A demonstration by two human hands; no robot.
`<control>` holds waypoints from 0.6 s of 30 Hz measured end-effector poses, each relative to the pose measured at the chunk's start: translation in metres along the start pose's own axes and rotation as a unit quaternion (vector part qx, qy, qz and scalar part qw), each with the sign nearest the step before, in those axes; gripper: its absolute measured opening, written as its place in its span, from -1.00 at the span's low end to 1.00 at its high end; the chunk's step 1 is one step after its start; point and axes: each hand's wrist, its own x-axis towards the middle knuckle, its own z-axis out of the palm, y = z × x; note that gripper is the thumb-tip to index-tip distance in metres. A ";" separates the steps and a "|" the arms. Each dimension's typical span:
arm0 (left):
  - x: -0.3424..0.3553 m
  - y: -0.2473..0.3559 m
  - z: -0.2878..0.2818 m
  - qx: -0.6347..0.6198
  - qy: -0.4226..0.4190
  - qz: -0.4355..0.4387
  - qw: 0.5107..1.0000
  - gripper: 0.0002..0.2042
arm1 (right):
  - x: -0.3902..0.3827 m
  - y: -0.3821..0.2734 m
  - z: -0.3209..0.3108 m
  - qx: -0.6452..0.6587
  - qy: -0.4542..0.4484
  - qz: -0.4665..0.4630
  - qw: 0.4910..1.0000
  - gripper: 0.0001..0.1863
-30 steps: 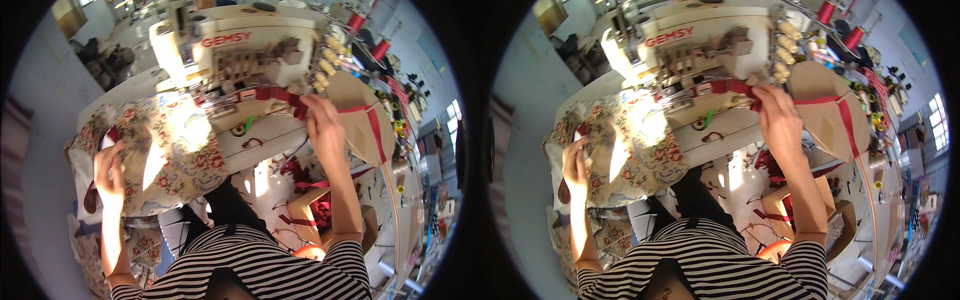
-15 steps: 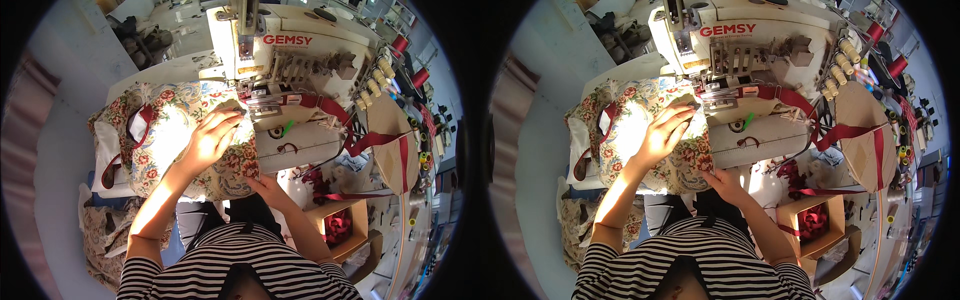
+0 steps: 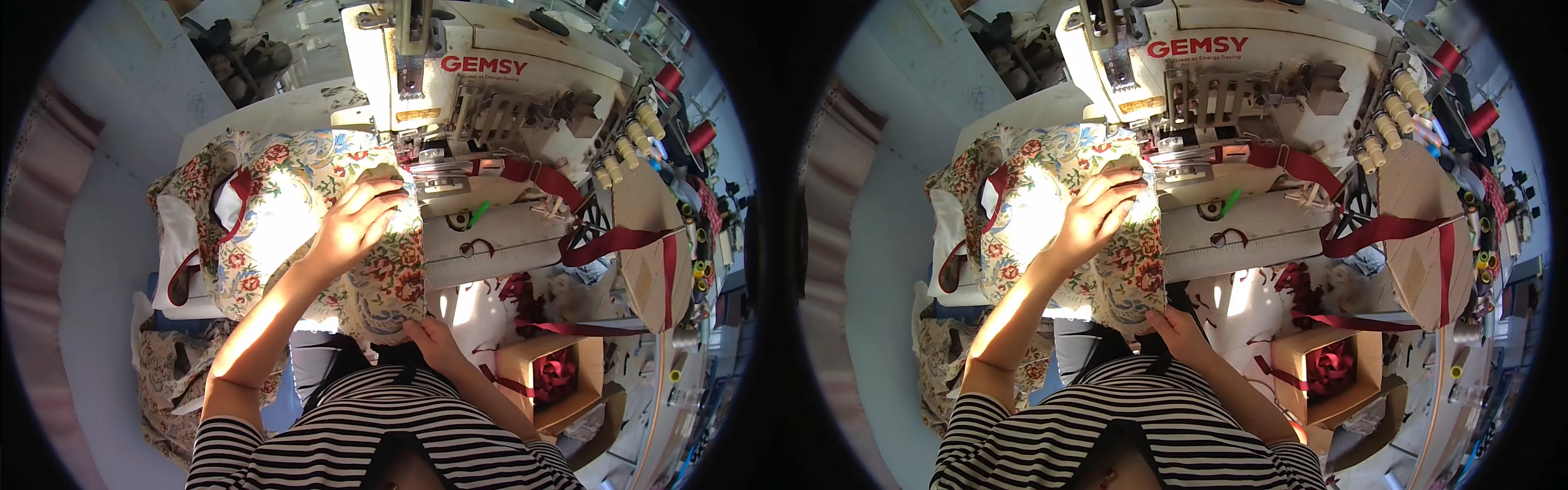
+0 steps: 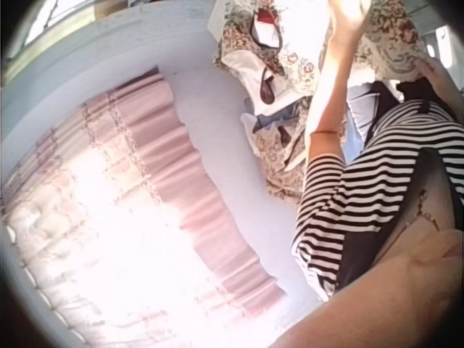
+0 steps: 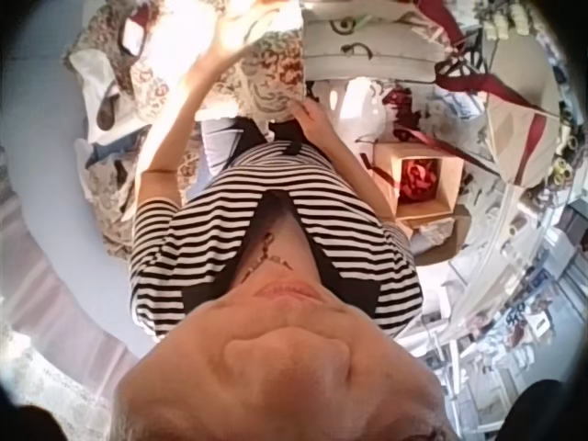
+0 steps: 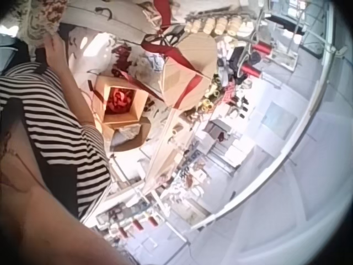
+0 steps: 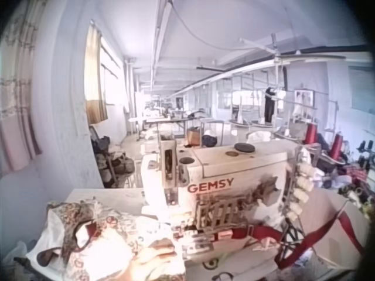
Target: The person sews a floral-patterned fabric piece using a GEMSY overlock sewing machine, attaching a red ribbon trim along the edge. They repeatedly guide the fabric through the machine, cut threads with scissors, and adjust the ribbon and fabric alignment.
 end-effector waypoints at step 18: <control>0.001 -0.003 -0.002 0.072 0.000 0.017 0.997 -0.75 | -0.004 -0.018 0.004 0.140 -0.009 0.011 0.990 -0.66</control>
